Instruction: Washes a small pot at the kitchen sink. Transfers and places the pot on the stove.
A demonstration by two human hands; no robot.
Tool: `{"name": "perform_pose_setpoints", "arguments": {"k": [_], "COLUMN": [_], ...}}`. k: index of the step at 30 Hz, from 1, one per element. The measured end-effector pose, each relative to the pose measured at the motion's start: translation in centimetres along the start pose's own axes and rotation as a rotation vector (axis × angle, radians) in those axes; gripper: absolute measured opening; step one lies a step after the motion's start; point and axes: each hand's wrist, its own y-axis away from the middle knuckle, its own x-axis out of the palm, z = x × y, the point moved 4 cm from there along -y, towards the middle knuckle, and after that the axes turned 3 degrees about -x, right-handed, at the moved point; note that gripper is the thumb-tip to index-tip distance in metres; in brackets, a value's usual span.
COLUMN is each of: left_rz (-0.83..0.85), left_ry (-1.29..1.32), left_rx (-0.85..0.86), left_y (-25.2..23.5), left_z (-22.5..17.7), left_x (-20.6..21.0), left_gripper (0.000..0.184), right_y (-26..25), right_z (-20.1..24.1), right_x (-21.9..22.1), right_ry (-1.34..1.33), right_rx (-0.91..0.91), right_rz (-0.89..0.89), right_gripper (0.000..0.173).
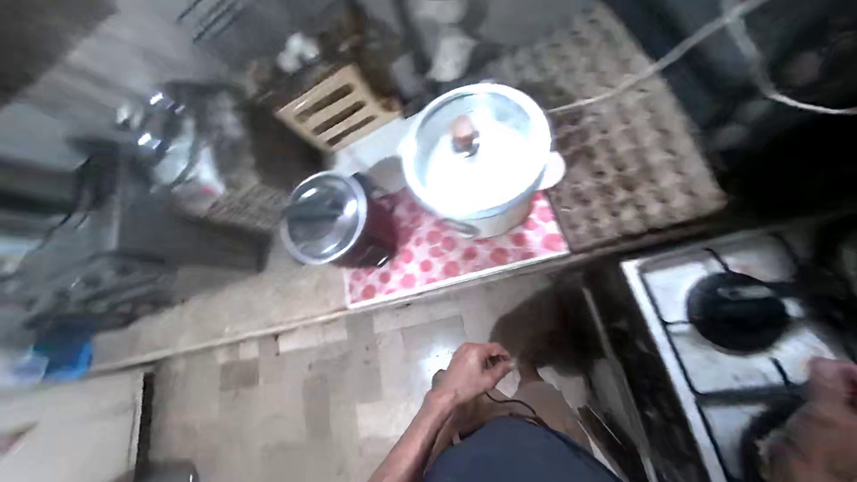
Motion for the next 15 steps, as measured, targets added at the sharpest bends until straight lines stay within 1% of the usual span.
{"name": "perform_pose_setpoints", "arguments": {"k": [2,3,5,6,8,10,12,15], "left_rz": [-0.080,-0.114,-0.176,-0.207,-0.263,-0.348,-0.476,-0.710], "left_ry": [0.065,0.096,0.146,0.169,0.197,0.211,0.237,0.368], "left_rx": [-0.026,-0.044,-0.076,-0.089,-0.114,-0.156,-0.236,-0.404], "left_y": [4.3,6.5,11.2,13.6,18.7,24.5,31.3,41.1], "left_z": [3.9,6.0,10.4,12.8,17.9,22.9,27.5,34.0], "left_x": [-1.3,-1.9,-3.2,-4.0,-5.7,-7.7,-9.8,-12.7], "left_gripper": [0.031,0.030,0.030,0.029,0.029,0.030,0.030,0.030], "right_y": [4.1,6.6,12.6,16.1,23.3,30.6,37.8,46.9], "right_z": [4.5,7.8,16.2,20.6,28.8,36.6,44.0,54.9], "right_x": [7.7,11.2,16.9,19.1,22.3,24.7,26.3,27.7], "right_ry": [-0.438,-0.630,-0.837,-0.924,-1.080,-1.211,-1.306,-1.399], "right_rx": [-0.029,-0.071,-0.275,-0.366,-0.473,-0.489,-0.466,-0.521], "right_rz": [0.362,0.573,0.950,1.096,1.345,1.556,1.753,2.052], "right_gripper": [0.016,0.016,0.022,0.025,0.029,0.029,0.033,0.044]}}
